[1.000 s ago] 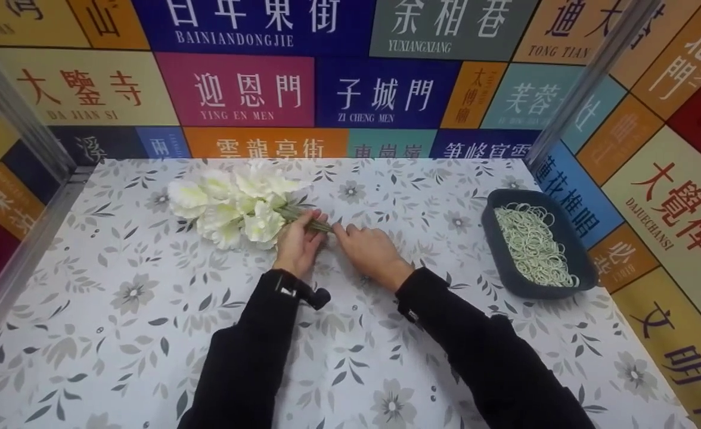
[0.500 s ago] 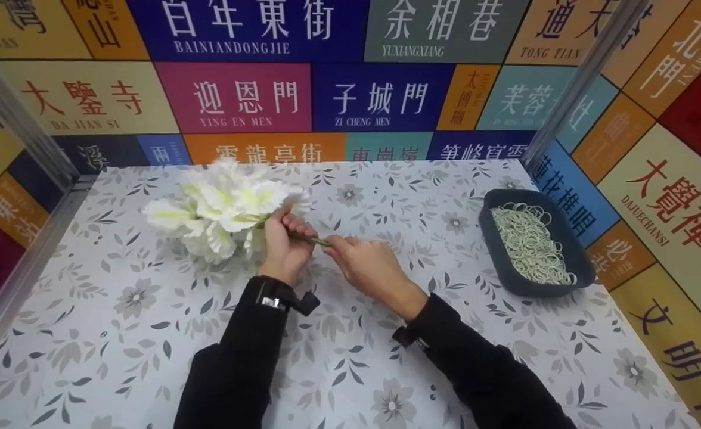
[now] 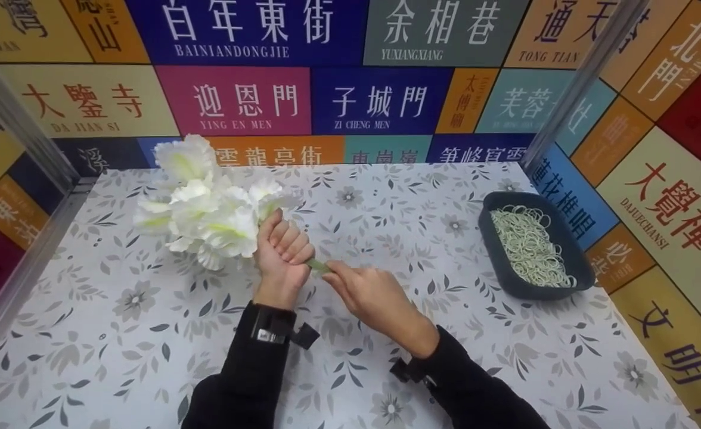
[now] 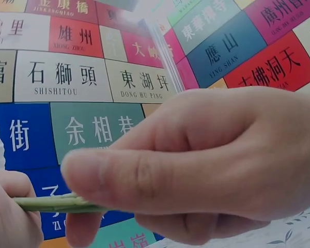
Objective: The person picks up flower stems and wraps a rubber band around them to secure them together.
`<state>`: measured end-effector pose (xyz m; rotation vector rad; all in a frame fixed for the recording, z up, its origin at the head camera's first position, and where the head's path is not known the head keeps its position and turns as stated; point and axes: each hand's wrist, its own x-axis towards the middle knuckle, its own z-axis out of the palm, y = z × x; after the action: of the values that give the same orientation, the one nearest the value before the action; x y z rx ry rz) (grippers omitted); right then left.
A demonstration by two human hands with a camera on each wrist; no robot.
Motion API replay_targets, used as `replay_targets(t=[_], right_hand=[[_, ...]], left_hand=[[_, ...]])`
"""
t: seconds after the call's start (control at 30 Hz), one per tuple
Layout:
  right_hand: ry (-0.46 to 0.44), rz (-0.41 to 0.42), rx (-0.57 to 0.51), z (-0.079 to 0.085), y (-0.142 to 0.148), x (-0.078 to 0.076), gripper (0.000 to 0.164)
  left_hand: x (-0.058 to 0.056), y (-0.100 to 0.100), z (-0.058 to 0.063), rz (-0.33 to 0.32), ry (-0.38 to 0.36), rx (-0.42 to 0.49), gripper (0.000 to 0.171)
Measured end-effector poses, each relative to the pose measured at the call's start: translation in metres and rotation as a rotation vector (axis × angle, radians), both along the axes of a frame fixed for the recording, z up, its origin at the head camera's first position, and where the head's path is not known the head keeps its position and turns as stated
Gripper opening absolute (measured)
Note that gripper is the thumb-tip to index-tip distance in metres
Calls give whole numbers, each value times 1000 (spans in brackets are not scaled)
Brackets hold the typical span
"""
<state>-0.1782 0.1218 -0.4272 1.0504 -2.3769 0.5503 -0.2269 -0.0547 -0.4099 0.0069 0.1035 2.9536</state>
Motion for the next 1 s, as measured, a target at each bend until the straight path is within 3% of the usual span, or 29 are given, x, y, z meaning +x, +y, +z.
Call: replay_targets(t=[0.27, 0.5, 0.7, 1.0], right_hand=[[-38, 29, 18, -5, -3, 3, 14], [19, 44, 38, -4, 0, 0, 13], [77, 26, 98, -4, 7, -4, 18], [68, 40, 136, -1, 13, -4, 16]], left_hand=[[9, -3, -6, 48, -45, 7, 55], [8, -1, 1, 79, -58, -5, 56], [6, 5, -1, 98, -95, -5, 59], [7, 7, -5, 106, -129, 13, 58]])
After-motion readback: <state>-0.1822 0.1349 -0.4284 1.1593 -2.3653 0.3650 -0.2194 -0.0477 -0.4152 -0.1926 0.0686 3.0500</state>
